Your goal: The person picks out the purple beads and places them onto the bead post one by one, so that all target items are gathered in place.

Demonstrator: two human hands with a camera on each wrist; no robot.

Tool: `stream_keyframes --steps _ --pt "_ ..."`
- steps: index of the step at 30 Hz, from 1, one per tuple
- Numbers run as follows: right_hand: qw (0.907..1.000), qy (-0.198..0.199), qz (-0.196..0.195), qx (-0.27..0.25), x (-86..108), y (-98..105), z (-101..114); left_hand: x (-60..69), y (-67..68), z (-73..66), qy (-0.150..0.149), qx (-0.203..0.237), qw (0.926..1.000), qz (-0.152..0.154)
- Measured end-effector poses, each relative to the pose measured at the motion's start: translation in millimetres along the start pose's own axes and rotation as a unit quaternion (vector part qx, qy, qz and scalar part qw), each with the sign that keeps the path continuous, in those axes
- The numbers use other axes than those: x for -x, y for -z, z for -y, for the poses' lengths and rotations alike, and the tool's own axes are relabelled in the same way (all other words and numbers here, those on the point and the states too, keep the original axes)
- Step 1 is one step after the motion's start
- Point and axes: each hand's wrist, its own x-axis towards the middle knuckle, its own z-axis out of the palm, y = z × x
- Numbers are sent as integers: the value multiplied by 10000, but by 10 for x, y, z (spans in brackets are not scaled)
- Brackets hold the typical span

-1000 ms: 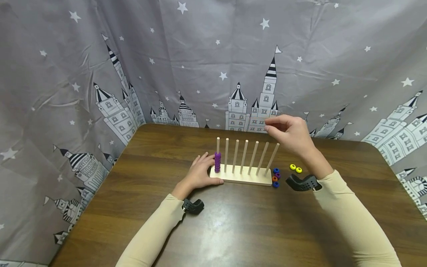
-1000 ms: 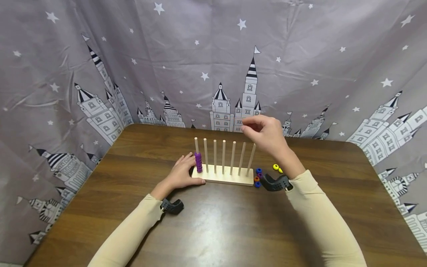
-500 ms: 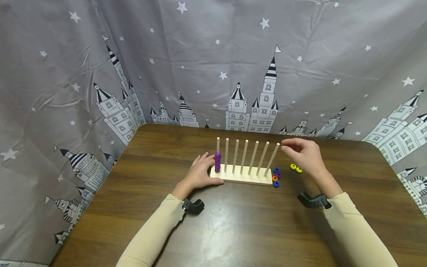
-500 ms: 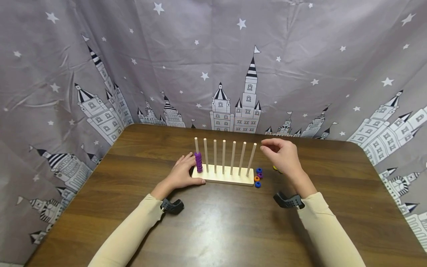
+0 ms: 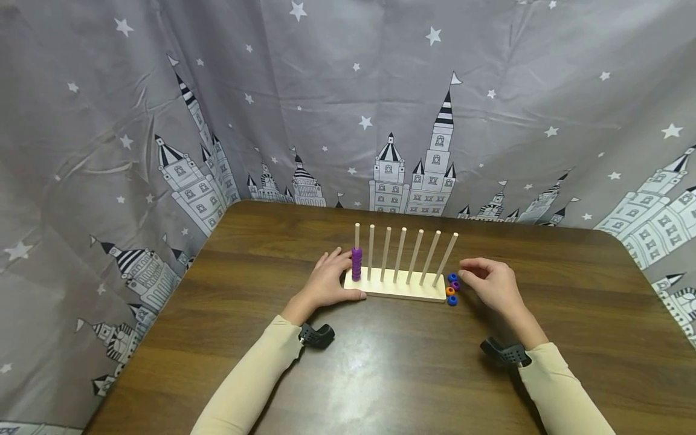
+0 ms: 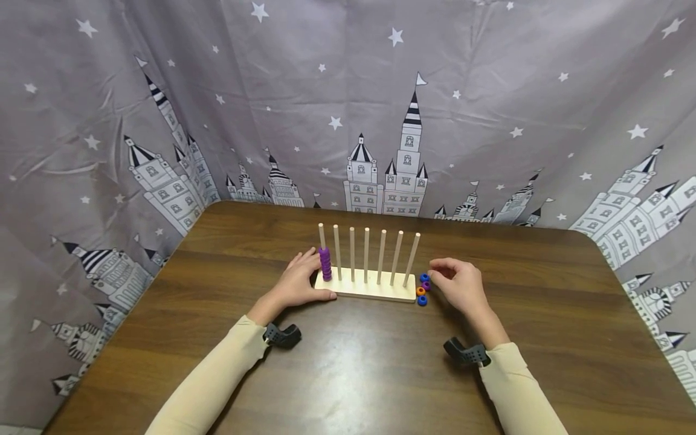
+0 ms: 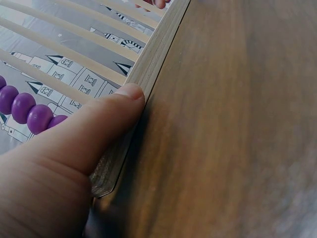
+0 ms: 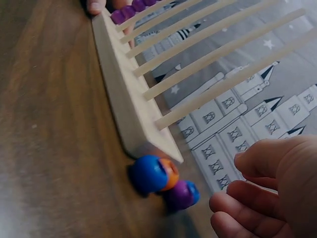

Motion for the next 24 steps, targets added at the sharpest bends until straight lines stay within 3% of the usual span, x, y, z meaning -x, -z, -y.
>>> stream_keyframes --steps 7,13,24 --pt "9998 -143 31 116 56 -77 -72 0 -4 -2 -3 -5 10000 -9" --pt "9992 -219 276 174 110 -99 -108 1 -7 -8 -35 59 10000 3" --pt "9992 224 220 241 136 -180 -156 0 -11 12 -32 59 10000 -30"
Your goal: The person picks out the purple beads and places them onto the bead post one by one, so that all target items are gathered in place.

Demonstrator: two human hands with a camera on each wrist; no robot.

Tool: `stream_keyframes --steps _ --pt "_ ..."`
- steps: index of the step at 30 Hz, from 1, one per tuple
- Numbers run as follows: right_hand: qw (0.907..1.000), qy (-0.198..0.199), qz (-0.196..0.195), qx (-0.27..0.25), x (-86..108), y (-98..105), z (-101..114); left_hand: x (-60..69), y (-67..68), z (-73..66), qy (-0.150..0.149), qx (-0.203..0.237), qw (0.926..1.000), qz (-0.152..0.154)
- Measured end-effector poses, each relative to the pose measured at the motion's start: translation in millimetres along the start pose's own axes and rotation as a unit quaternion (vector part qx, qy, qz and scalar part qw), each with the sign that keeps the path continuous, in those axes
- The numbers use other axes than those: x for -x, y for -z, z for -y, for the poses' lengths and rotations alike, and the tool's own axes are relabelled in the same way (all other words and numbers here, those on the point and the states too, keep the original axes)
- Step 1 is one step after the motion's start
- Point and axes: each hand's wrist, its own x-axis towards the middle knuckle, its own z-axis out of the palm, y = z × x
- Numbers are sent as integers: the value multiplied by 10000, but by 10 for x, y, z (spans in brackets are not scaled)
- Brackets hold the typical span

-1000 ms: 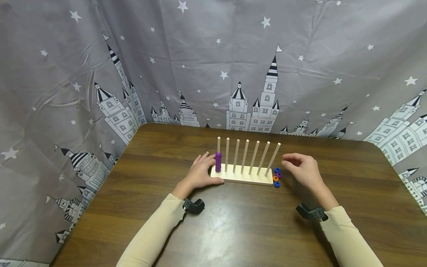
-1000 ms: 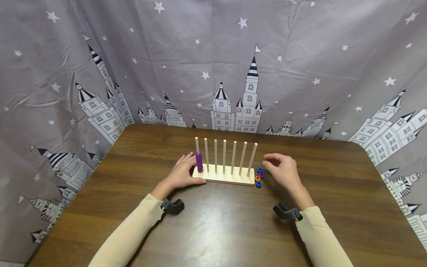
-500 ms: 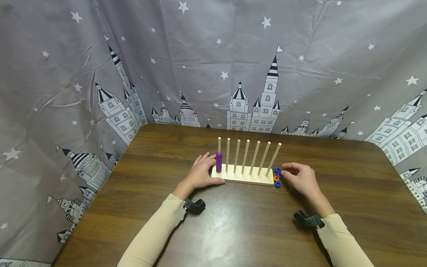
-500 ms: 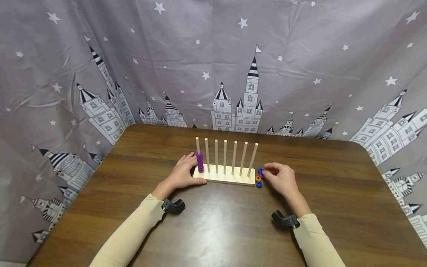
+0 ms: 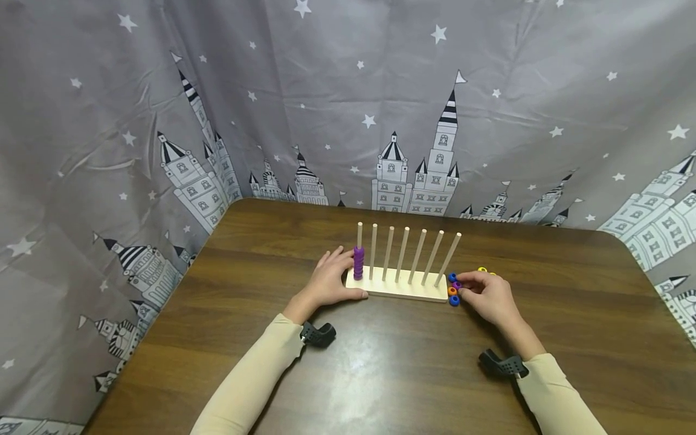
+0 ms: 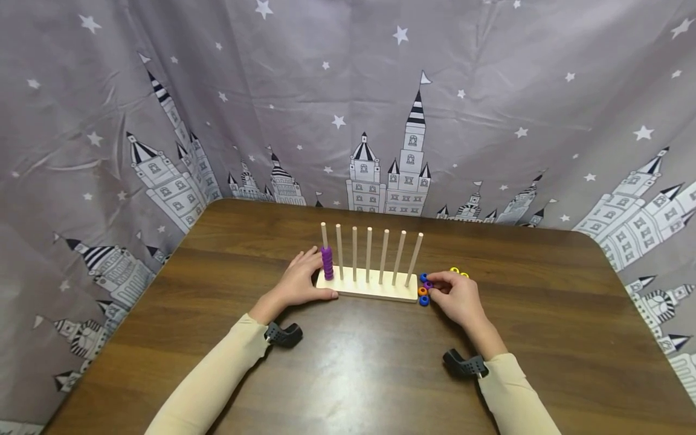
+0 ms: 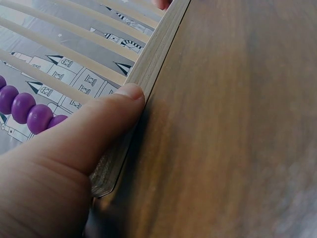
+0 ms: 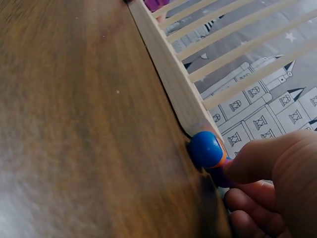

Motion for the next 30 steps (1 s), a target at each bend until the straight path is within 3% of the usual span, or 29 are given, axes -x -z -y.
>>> stream_keyframes --steps 7,24,30 --pt "9997 247 -21 70 -13 -22 3 -1 29 -20 35 -33 10000 11" --pt "9998 128 -10 125 20 -55 -5 8 23 -28 24 -46 10000 43" --pt "9993 259 -83 256 19 -53 -11 7 20 -33 34 -44 10000 27"
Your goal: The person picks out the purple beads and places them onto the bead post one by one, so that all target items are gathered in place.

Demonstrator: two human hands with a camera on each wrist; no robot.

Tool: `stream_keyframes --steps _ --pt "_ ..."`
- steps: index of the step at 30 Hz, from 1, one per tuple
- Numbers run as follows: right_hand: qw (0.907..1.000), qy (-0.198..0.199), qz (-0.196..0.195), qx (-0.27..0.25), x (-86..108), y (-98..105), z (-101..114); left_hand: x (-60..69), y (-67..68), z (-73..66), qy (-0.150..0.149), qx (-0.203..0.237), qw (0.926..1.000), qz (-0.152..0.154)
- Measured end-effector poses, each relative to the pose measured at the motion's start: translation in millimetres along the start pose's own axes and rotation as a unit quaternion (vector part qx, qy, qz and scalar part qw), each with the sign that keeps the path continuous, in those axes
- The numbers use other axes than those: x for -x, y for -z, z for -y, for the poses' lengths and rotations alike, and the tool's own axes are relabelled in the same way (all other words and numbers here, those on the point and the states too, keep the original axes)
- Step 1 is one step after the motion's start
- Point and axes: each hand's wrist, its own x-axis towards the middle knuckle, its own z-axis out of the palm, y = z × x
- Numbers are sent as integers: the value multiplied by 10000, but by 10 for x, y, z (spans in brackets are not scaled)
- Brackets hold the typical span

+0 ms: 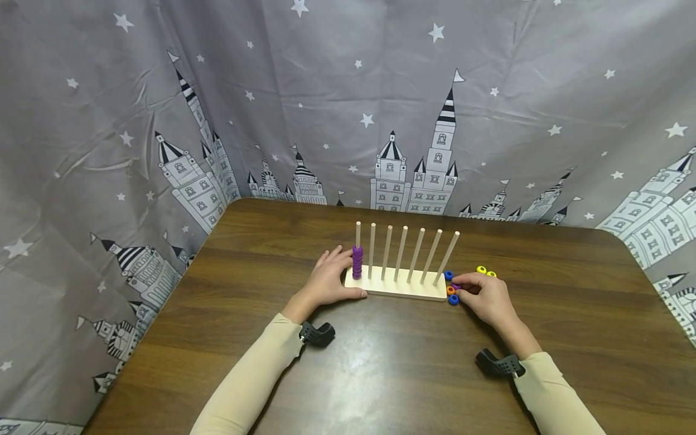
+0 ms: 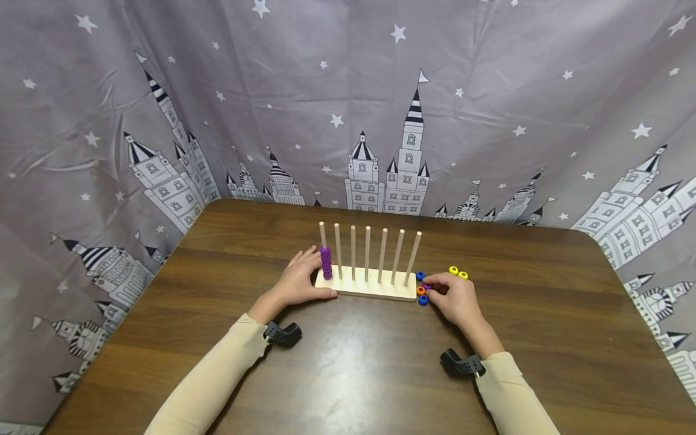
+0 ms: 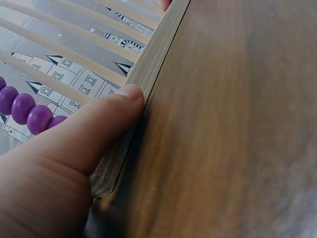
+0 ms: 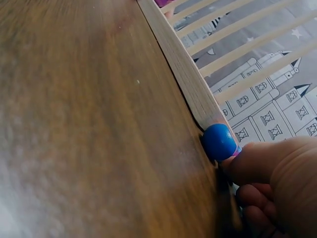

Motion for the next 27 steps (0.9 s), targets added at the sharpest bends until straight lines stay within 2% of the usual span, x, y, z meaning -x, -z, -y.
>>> stream_keyframes --steps 5,14,20,27 --pt "9997 193 -144 0 8 -8 -19 0 -2 3 38 -4 10000 27" --pt "9953 379 -864 -231 15 -56 -96 -5 1 0 50 34 10000 16" --pt "9944 343 -898 -439 14 -59 -96 -2 9 -4 56 62 10000 39" --pt "9952 331 -827 -409 9 -61 -99 1 12 -4 81 54 9999 80"
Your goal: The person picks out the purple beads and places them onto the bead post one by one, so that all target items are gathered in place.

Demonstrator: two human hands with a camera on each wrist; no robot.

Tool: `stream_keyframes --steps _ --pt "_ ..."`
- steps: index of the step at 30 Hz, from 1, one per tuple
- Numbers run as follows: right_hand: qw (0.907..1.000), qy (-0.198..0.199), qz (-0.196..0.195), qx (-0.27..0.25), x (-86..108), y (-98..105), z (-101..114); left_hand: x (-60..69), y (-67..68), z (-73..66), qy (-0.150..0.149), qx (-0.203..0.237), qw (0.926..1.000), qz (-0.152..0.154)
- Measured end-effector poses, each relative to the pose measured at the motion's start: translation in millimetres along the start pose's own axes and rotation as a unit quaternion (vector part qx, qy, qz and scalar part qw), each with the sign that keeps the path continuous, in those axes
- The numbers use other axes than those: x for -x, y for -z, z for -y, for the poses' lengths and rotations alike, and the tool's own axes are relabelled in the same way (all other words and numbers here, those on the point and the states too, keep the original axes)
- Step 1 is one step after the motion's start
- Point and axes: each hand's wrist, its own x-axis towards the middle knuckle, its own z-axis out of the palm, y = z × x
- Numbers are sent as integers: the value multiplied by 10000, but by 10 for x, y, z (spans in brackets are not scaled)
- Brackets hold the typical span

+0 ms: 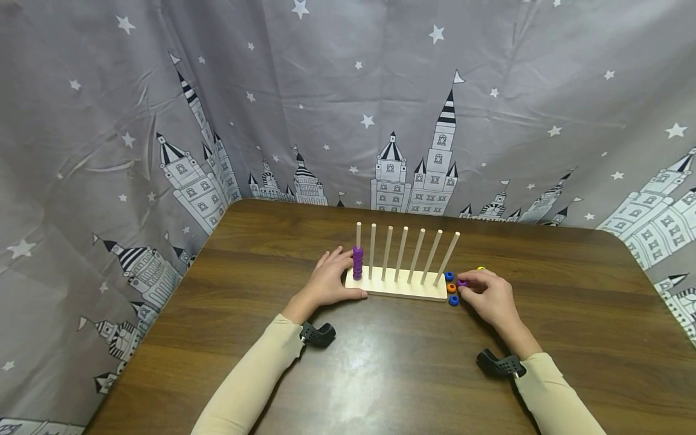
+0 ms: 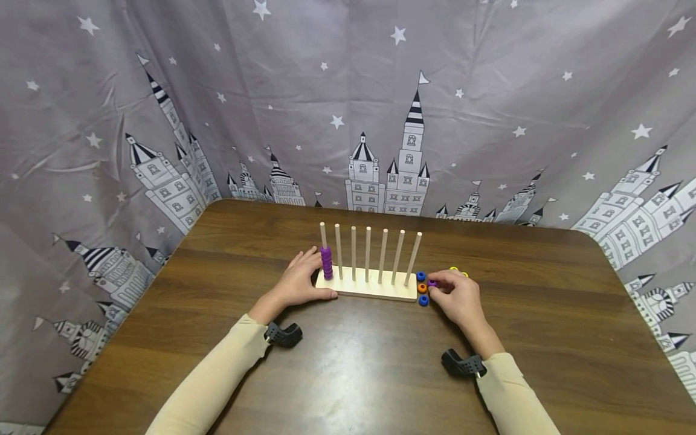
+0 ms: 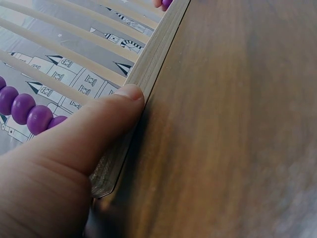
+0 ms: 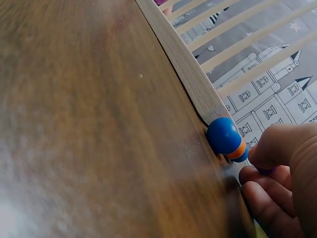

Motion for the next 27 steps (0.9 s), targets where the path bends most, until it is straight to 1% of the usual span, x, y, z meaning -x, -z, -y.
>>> stream_keyframes --steps 9,12,15,17,22,27 --pt "9996 -123 94 217 5 15 17 -1 -5 6 -18 18 10000 -24" --pt "9998 -63 63 168 2 15 24 -2 -8 9 -39 15 10000 -42" --pt "10000 -4 6 14 -16 23 44 -7 -9 10 -63 16 10000 -66" --pt "10000 -32 3 -76 -34 35 68 -6 -9 9 -63 8 10000 -74" --pt "9995 -74 25 -315 -101 127 172 5 5 -2 -29 15 10000 -50" --pt "9995 42 102 -302 -205 259 305 -1 2 0 -37 25 10000 -45"
